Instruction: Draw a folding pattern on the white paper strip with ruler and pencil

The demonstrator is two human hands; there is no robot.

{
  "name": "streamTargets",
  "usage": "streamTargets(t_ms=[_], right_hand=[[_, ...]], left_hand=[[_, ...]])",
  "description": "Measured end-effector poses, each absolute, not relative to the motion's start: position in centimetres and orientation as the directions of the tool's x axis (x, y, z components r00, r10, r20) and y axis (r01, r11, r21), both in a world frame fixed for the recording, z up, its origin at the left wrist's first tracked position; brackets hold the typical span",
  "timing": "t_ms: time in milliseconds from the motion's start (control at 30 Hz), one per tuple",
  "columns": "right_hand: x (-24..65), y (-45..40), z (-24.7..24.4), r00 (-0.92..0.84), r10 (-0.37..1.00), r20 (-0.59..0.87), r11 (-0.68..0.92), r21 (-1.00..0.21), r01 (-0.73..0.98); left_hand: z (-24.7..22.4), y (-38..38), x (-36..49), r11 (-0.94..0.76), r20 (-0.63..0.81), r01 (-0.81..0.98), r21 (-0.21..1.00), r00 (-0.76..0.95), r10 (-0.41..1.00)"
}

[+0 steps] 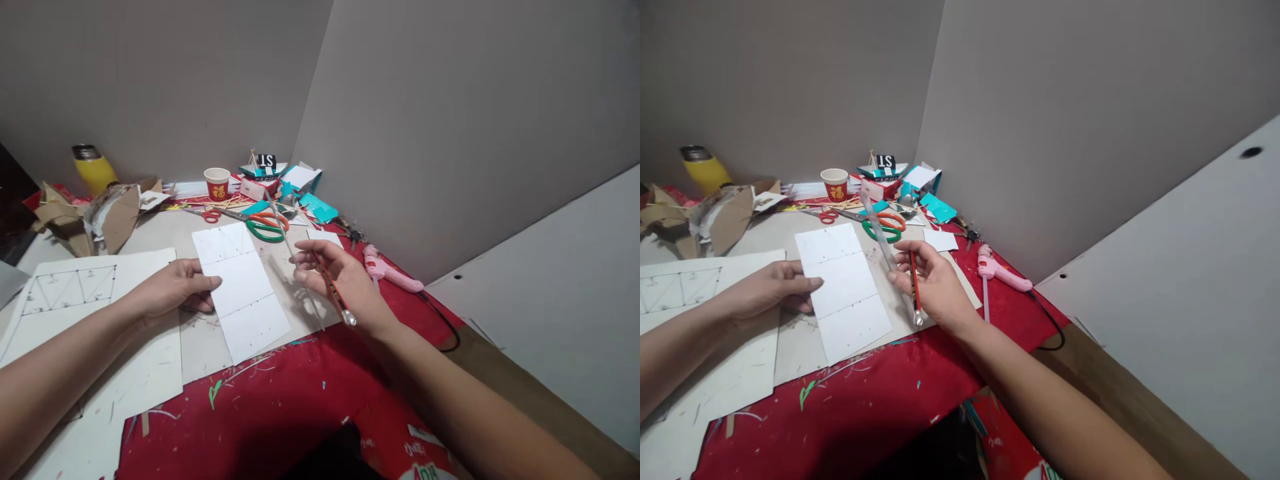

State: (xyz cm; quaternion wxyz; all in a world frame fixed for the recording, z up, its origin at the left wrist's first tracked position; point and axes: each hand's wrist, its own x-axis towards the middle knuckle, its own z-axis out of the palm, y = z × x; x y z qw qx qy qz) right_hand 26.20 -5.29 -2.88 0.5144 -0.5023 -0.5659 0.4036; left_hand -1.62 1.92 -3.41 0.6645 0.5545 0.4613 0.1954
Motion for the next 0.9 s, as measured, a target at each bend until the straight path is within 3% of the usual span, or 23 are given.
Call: streamTargets(t_ms=[200, 467, 667, 900], right_hand=[[26.1, -5.4, -3.0, 0.000, 0.981, 0.192, 0.189, -0.969, 0.158], [20.6, 0.0, -2.6, 0.057, 0.874, 0.482, 0.469, -0.870, 0.154], [20.9, 0.1, -6.2, 0.127, 0.867, 0.481, 0.464, -0.874, 0.141], [21.5, 0.1, -6.2, 0.130, 0.853, 0.505, 0.487, -0.861, 0.144]], left_hand=[[-3.1, 1.9, -1.5, 0.291, -0.387, 0.260, 0.921, 0.505, 0.772], [-3.8, 2.0, -0.7, 0.261, -0.331, 0.208, 0.943, 0.472, 0.817], [-4.1, 2.2, -0.6, 0.309, -0.342, 0.147, 0.940, 0.451, 0.825], [-3.7, 3.0, -0.6, 0.368, -0.406, 0.172, 0.914, 0.417, 0.813]])
